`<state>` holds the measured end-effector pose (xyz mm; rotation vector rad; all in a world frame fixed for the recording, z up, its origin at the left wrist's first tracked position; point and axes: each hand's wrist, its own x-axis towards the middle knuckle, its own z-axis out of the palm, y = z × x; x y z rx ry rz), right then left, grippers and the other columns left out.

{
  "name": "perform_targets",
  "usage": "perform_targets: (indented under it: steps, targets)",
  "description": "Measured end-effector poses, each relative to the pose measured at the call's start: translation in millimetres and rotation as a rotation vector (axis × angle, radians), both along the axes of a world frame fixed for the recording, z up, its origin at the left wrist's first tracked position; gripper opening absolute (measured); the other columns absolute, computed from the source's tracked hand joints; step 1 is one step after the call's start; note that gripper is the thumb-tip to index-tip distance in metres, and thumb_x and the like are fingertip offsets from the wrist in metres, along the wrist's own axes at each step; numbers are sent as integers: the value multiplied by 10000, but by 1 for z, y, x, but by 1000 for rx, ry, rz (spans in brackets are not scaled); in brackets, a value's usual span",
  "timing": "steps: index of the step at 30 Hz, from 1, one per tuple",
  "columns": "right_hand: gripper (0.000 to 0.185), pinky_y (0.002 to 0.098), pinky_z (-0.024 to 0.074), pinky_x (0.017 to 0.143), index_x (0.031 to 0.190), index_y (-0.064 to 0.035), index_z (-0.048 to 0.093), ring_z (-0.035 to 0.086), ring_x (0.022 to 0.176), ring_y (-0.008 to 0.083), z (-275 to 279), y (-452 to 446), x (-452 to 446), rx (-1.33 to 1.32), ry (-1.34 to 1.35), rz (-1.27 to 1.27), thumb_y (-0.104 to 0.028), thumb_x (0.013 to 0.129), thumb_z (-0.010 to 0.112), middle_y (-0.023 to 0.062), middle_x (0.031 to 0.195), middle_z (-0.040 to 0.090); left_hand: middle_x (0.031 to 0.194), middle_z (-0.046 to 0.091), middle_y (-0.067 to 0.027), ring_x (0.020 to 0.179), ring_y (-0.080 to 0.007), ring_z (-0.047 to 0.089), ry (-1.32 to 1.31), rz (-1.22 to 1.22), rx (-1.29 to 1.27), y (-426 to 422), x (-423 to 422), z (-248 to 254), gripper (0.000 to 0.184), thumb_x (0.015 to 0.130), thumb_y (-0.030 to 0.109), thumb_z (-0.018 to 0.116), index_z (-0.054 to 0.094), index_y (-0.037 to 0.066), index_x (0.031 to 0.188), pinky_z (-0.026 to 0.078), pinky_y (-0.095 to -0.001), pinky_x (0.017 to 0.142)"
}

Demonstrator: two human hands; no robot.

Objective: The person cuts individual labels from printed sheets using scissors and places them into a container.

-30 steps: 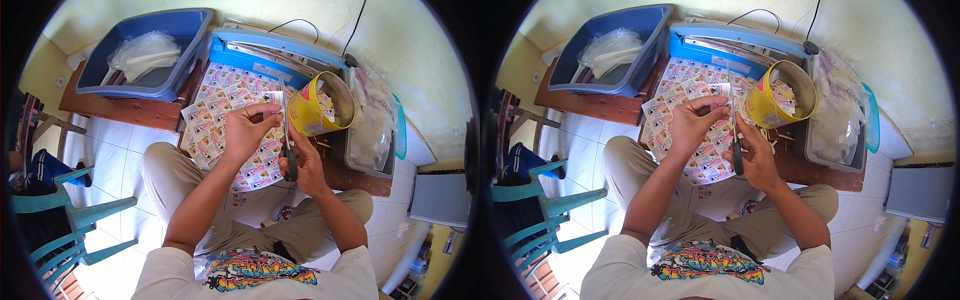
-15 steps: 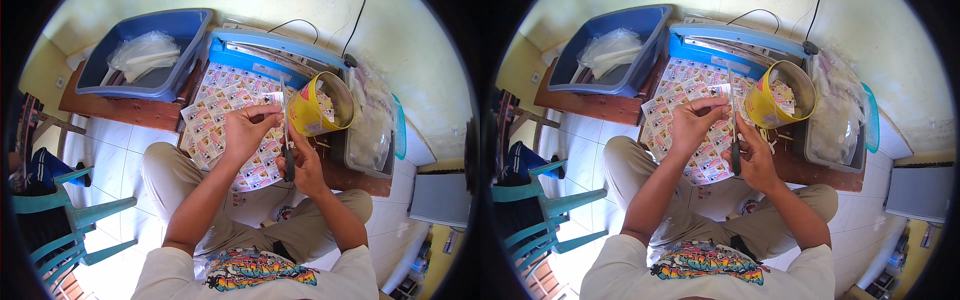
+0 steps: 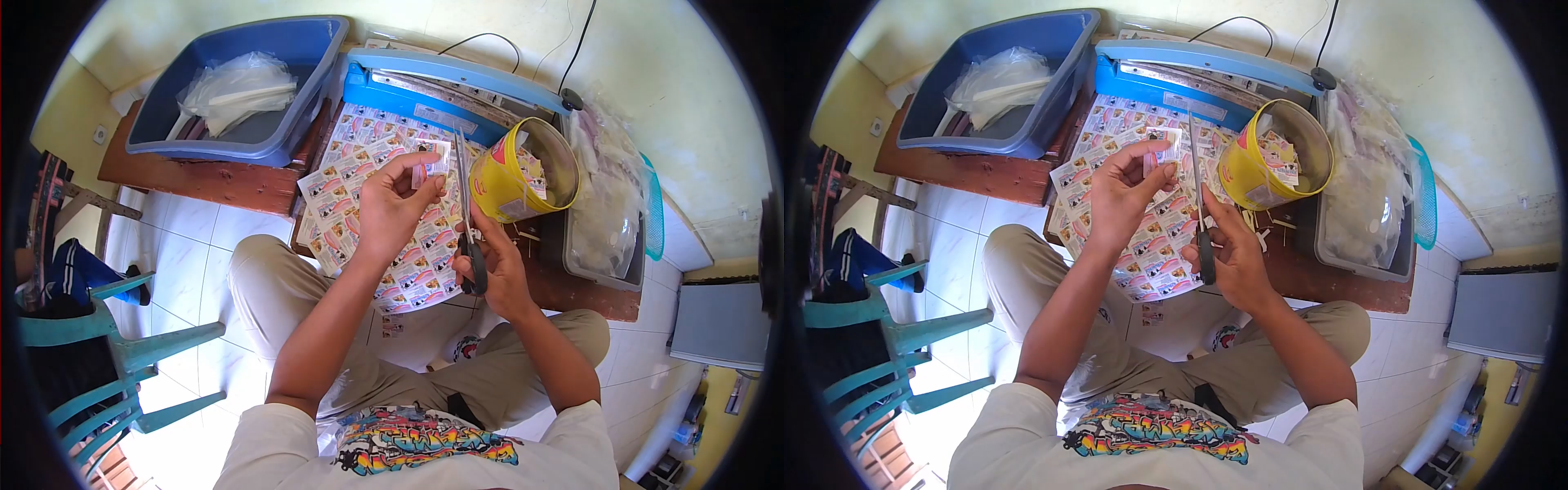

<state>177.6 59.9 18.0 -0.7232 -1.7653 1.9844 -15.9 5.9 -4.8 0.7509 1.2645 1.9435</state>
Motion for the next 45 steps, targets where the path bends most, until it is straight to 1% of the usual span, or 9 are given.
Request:
perform_targets:
  steps: [11,15,18,22,25,30,37,40,45]
  targets:
    - [814,369,566,840,1545,0,434,658,1006,251,-11,9,9,618,-469,18,-89,829,810,186,1218,569,941,641,56,744,-1,498,239,68,-132,-8,-7,-3,223,954,-19,673,726,17,1168,410,-172,651]
    - [784,437,553,897,1509,-12,474,650,1050,370,-24,7,12,796,-582,89,-39,784,770,223,1235,565,961,669,26,774,-17,562,245,72,-154,-6,-7,-3,197,956,-4,690,724,4,1150,470,-181,676]
    - [750,426,544,897,1488,1,494,655,991,361,-37,7,14,915,-621,77,-31,781,746,203,1191,590,904,706,-2,686,-1,553,239,108,-66,-2,-5,-8,181,932,5,709,741,28,1109,448,-187,585]
    - [758,431,554,880,1488,-4,490,661,995,347,-40,7,10,939,-716,91,-25,774,742,204,1189,584,1068,723,-102,837,-95,695,147,46,27,-3,-4,-7,202,934,-15,717,716,-10,1135,568,-230,698]
    - [778,485,541,945,1510,-26,456,633,1111,421,-41,8,9,852,-745,123,-71,798,765,234,1297,535,1188,703,-165,888,-148,737,198,34,10,-5,-5,-6,236,937,-31,710,699,-29,1174,595,-248,713]
    - [751,406,556,859,1496,-27,510,665,960,336,-43,9,9,872,-539,47,-31,781,739,202,1167,605,1195,712,-162,844,-133,740,310,77,-37,-6,-5,-2,248,928,-31,724,705,-28,1175,563,-224,657]
    - [773,352,566,780,1505,-40,515,671,893,257,-22,6,7,827,-513,16,-77,795,818,172,1137,628,939,753,-73,771,-91,712,190,98,-44,-9,-6,8,219,898,-14,759,741,-17,1117,570,-230,670]
    - [782,311,577,689,1526,-53,495,656,858,178,-14,5,6,645,-463,-2,-88,824,837,141,1203,621,905,748,-62,757,-87,707,184,93,-57,-10,-8,11,209,894,-8,766,745,-17,1102,565,-225,654]
    - [849,311,566,859,1574,-47,425,615,1016,140,7,-2,8,-25,-90,-31,-57,835,844,84,1292,556,875,748,-58,739,-83,702,239,110,-109,-8,-12,6,169,894,1,770,750,-22,1060,564,-222,620]
